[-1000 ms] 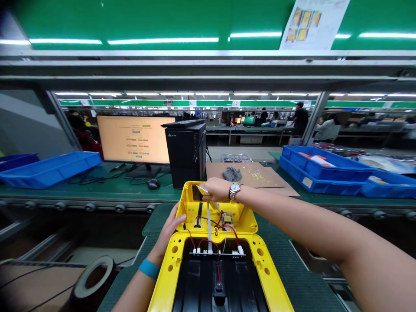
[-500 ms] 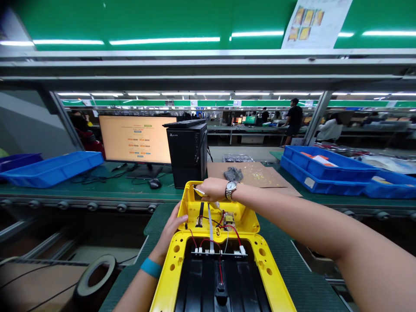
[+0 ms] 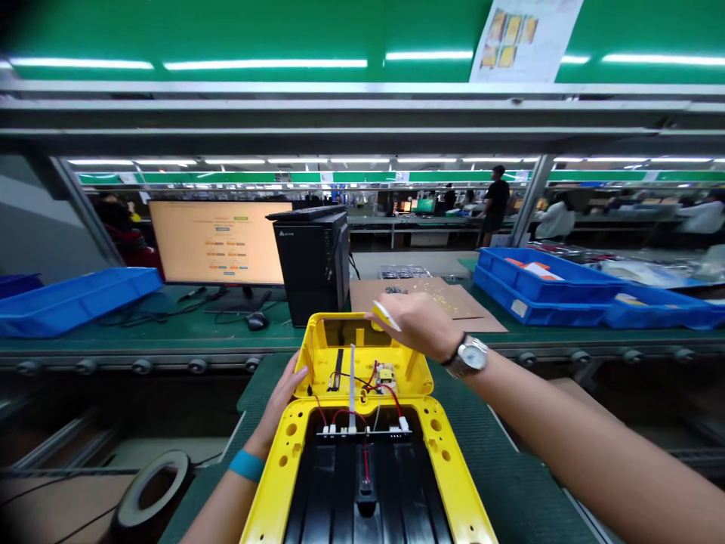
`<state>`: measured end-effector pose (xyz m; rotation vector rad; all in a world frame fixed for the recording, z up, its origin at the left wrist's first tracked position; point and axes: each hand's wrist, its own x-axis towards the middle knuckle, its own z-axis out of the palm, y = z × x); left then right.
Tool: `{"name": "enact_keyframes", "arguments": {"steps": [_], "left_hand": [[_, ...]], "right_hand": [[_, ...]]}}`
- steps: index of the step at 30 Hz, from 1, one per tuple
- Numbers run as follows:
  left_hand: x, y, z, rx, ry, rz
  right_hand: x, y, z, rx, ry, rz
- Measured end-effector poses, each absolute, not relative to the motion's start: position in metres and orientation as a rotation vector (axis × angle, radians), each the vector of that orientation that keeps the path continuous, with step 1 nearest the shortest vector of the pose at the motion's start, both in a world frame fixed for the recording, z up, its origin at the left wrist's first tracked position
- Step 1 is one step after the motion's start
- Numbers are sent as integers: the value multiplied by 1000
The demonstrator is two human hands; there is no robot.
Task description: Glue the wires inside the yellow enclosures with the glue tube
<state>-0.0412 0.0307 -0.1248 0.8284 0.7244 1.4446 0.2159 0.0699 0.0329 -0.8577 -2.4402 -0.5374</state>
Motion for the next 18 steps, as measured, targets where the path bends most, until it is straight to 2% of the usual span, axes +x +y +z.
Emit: {"name": "enact_keyframes", "arguments": {"steps": [3,6,11,18], "left_hand": [[-40,27,-119,847,748,1438],[-39,24,-114,851,779,1438],[-37,21,-110,850,829,1441],[-38,17,-107,869,791,1402]], "right_hand": [[252,20,36,-752,-2042,-602],[275,-27,29,-801,-1817,-517],[287,-68,8,-925,-1815,-217],[286,-67,-5,-911,-1875,-155]]}}
